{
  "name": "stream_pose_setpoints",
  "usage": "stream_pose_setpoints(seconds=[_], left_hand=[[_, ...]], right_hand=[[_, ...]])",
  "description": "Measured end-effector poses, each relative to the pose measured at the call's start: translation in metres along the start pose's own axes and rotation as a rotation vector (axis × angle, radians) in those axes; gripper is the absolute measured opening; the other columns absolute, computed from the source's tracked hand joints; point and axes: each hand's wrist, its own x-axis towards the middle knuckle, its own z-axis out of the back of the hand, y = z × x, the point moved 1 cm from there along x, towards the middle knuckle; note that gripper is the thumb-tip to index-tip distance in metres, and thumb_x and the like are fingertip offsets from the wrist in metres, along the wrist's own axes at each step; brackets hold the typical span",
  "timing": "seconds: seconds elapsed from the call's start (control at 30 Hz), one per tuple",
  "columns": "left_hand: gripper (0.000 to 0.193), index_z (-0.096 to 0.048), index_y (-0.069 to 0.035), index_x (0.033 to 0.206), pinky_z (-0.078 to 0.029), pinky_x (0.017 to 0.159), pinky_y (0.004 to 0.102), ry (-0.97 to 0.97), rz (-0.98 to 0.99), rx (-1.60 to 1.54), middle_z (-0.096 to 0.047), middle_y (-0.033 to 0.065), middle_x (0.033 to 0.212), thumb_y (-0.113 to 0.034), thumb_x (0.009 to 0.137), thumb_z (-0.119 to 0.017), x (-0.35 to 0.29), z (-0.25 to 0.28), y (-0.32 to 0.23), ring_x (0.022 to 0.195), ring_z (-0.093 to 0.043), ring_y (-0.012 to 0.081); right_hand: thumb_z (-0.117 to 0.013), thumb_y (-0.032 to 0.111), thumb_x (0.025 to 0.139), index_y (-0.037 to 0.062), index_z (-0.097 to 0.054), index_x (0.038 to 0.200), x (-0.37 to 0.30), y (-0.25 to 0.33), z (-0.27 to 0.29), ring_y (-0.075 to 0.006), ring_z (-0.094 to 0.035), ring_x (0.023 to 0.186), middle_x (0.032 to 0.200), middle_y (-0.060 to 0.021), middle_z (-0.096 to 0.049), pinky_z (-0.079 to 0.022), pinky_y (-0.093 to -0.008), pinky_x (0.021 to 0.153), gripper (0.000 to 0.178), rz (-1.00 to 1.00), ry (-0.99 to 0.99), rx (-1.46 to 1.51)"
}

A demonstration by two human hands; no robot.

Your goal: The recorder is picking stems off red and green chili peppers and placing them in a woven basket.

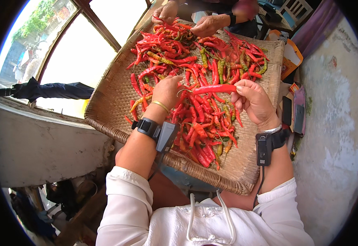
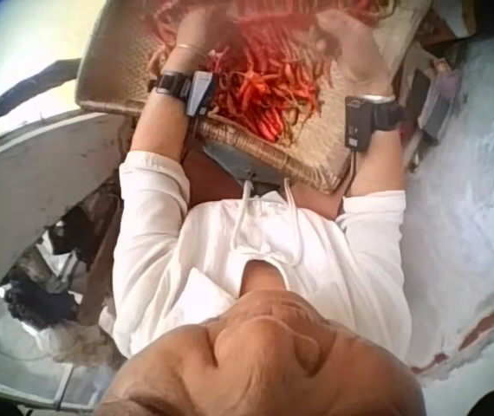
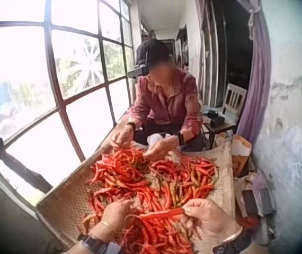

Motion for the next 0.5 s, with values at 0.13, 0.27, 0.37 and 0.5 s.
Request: stream_pose_setpoints(seconds=[0.13, 0.27, 0.37, 0.5], left_hand=[[0.029, -0.053, -0.007, 0.103, -0.048, 0.073, 0.0413, -0.048, 0.022, 0.061, -0.059, 0.0146, 0.094, -0.017, 0.076, -0.058, 0.001, -0.004, 0.001, 0.087, -0.057, 0.0331], [0.028, -0.052, -0.003, 0.099, -0.048, 0.075, 0.0422, 0.31, 0.126, 0.173, -0.059, 0.0188, 0.093, -0.016, 0.074, -0.055, 0.012, -0.013, 0.018, 0.088, -0.058, 0.0325], [0.022, -0.056, -0.004, 0.093, -0.048, 0.074, 0.0421, 0.341, 0.137, 0.194, -0.061, 0.0167, 0.09, -0.015, 0.074, -0.055, 0.014, -0.008, 0.018, 0.087, -0.058, 0.0321], [0.016, -0.06, -0.005, 0.085, -0.048, 0.072, 0.0415, 0.303, 0.116, 0.149, -0.061, 0.0139, 0.087, -0.015, 0.072, -0.057, 0.015, -0.005, 0.019, 0.083, -0.059, 0.0319]], right_hand=[[-0.052, 0.017, 0.086, 0.0065, -0.055, 0.085, 0.016, -0.009, -0.003, -0.0049, -0.053, 0.051, 0.068, -0.0023, -0.06, -0.042, -0.0184, 0.044, 0.011, 0.0, -0.023, 0.125], [-0.052, 0.023, 0.087, 0.0073, -0.052, 0.09, 0.037, -0.012, -0.003, -0.0052, -0.055, 0.053, 0.07, -0.0032, -0.061, -0.043, -0.0181, 0.042, 0.016, -0.019, -0.201, 0.288], [-0.052, 0.025, 0.088, 0.0046, -0.05, 0.101, 0.047, -0.023, -0.002, -0.0062, -0.056, 0.055, 0.074, -0.0042, -0.06, -0.045, -0.0183, 0.043, 0.024, -0.109, -0.308, 0.221], [-0.055, 0.018, 0.085, -0.0008, -0.048, 0.113, 0.047, -0.04, -0.023, -0.0056, -0.053, 0.06, 0.082, -0.0044, -0.057, -0.042, -0.0177, 0.047, 0.035, -0.204, -0.061, -0.152]])
